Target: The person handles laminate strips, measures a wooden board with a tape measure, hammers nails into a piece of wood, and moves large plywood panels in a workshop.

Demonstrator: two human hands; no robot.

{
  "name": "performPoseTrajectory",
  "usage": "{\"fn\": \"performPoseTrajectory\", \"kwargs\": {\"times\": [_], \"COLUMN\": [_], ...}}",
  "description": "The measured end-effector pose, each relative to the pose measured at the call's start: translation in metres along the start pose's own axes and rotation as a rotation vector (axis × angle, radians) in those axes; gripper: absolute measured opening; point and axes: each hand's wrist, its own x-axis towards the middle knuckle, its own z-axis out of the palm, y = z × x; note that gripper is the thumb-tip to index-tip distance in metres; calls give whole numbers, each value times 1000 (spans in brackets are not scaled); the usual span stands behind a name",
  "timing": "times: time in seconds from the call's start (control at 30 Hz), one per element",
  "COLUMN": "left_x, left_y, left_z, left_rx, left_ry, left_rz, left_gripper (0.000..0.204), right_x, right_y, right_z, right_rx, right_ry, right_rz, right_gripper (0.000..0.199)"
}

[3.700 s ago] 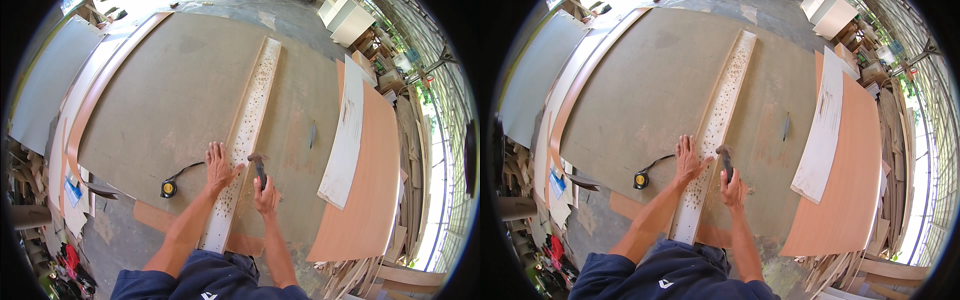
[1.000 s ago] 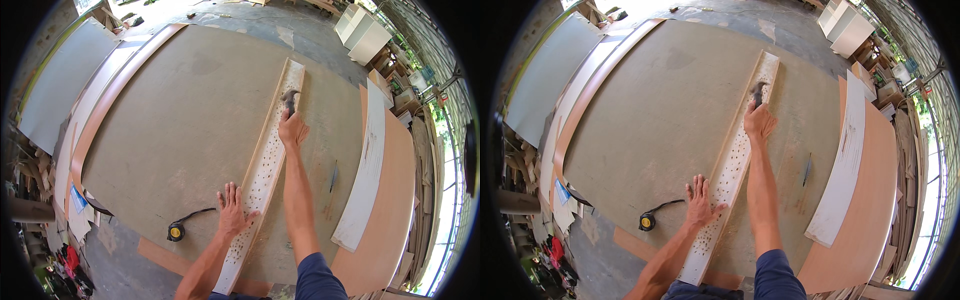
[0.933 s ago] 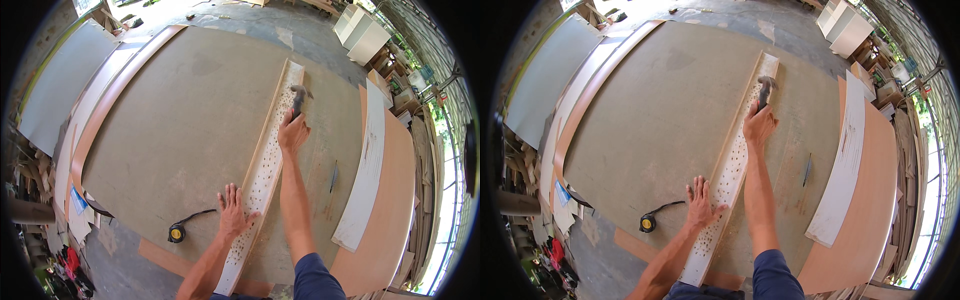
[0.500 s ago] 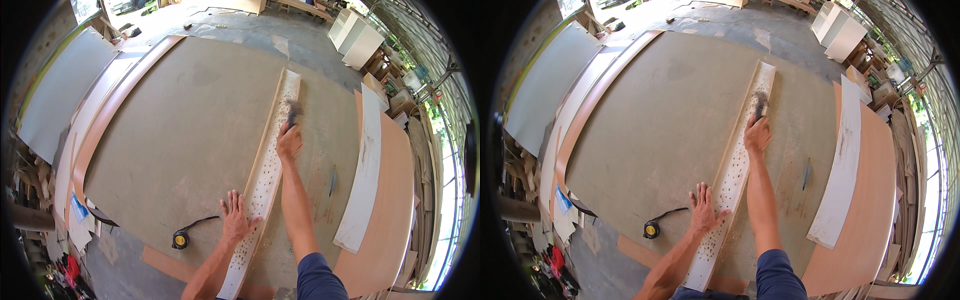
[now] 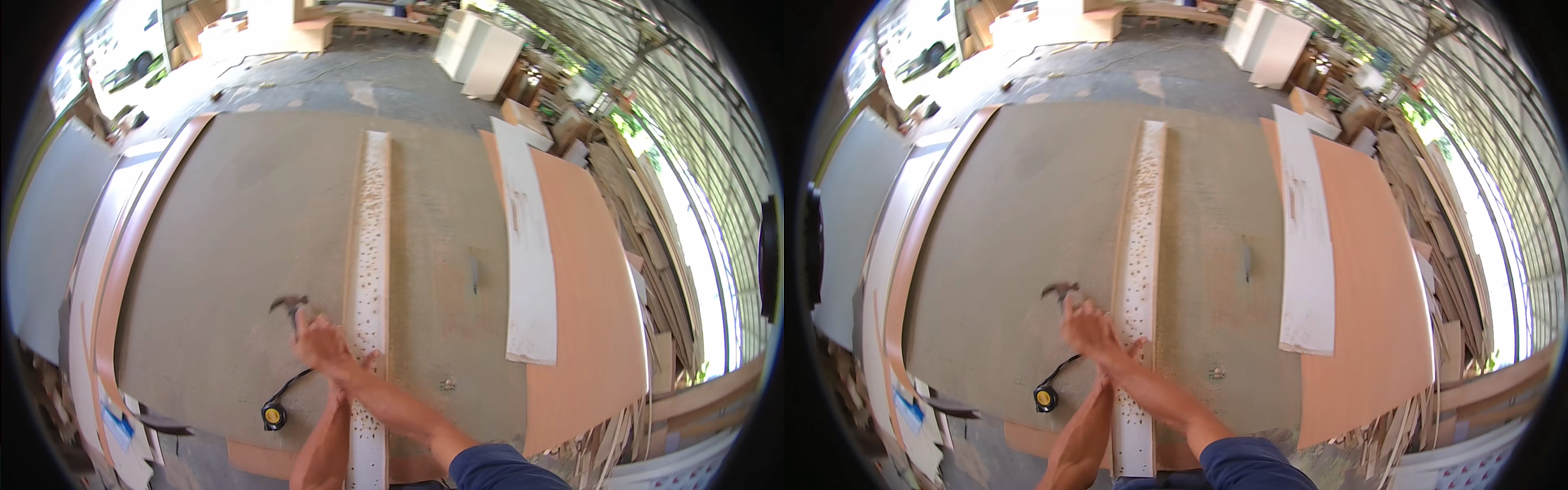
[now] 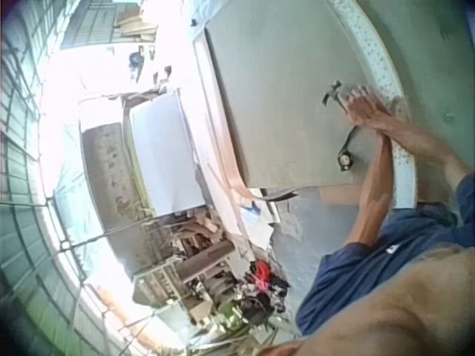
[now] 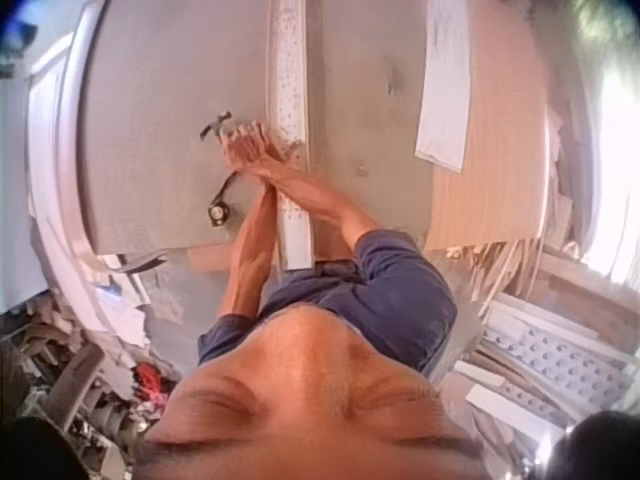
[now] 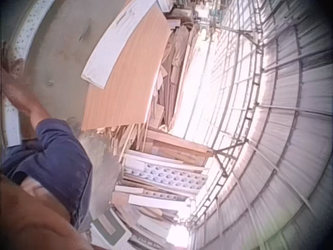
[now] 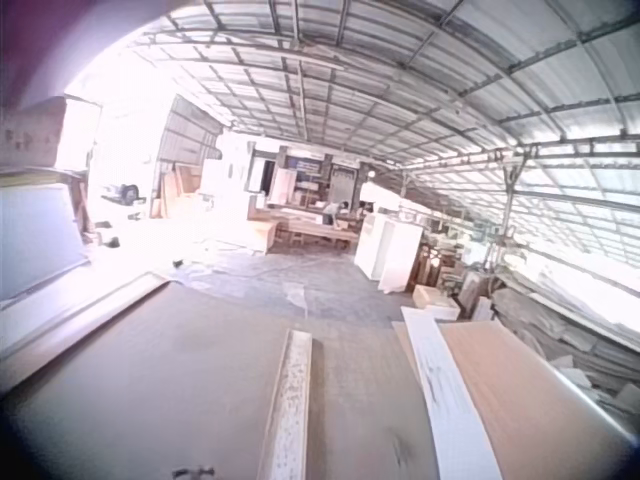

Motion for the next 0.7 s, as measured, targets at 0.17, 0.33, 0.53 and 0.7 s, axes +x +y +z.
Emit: {"fn": "performPoseTrajectory", "kwargs": {"times": [0.17,0.33,0.53,0.7], "left_x": [8,8,0,-26], "left_y": [15,-3,5,86], "left_z": [-21,-6,-15,8], "left_rx": [42,40,-72,-379], "left_ry": [-49,31,152,302], "left_rz": [-115,-59,-9,87], "left_gripper": [105,102,77,53], "right_x": [-58,-121,-324,-550], "right_y": [-19,33,156,213], "right_z": [-14,-76,-105,-93], "right_rx": [121,533,684,431], "right_ry": [-252,165,476,753], "right_rz": [-130,-221,491,1098], "right_gripper": [33,20,18,23]}}
